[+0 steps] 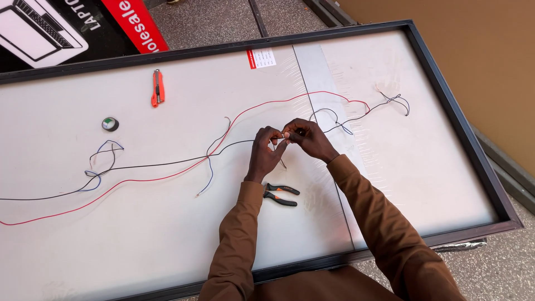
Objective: Stripping insulation from wires and twisting the ends together to create electrical connections on a sign board.
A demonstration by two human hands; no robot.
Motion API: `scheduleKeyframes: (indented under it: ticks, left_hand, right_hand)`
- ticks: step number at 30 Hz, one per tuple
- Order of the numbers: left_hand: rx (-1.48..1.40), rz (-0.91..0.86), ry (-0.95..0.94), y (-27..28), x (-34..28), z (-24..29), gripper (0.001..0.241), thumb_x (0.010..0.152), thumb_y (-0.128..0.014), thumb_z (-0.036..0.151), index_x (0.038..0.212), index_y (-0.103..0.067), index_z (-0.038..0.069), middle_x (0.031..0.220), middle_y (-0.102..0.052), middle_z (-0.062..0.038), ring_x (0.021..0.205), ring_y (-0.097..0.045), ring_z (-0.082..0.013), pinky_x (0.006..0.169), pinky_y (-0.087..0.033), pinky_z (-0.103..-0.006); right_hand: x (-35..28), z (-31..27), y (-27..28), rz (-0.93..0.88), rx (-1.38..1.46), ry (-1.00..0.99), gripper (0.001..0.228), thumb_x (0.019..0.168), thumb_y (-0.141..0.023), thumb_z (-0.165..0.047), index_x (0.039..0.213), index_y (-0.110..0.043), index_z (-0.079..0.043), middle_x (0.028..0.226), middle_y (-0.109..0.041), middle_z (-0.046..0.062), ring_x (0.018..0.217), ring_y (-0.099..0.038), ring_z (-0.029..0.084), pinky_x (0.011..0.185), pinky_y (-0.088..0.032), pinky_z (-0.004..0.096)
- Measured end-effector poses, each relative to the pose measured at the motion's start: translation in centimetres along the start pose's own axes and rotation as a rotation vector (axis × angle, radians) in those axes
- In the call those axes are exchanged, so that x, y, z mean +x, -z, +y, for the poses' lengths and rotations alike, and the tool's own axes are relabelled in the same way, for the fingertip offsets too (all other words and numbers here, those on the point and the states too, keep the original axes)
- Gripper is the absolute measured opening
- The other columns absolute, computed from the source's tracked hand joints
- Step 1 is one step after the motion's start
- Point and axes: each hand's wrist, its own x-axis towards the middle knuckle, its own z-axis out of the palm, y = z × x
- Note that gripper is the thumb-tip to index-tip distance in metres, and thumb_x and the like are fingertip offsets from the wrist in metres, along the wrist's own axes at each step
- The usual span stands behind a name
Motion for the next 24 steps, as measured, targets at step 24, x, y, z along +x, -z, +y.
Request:
scheduleKeyframes:
  ticks: [24]
  left_hand:
    - [-0.031,0.017,-0.107,0.2,-0.4,-1.4,0.011,0.103,-0.087,0.011,0.104,-0.076,0.009,0.08,-0.059,-0.009,0.083,-0.063,-0.031,0.082,-0.055,-0.0412]
  right_hand:
    - [0.4,2.1,-0.6,0.098,-0.107,0.132,0.005,0.109,-0.082,-0.011,0.112,-0.085,-0.009,0.089,-0.074,0.007,0.08,-0.078,0.017,0.071,-0.058,0.029]
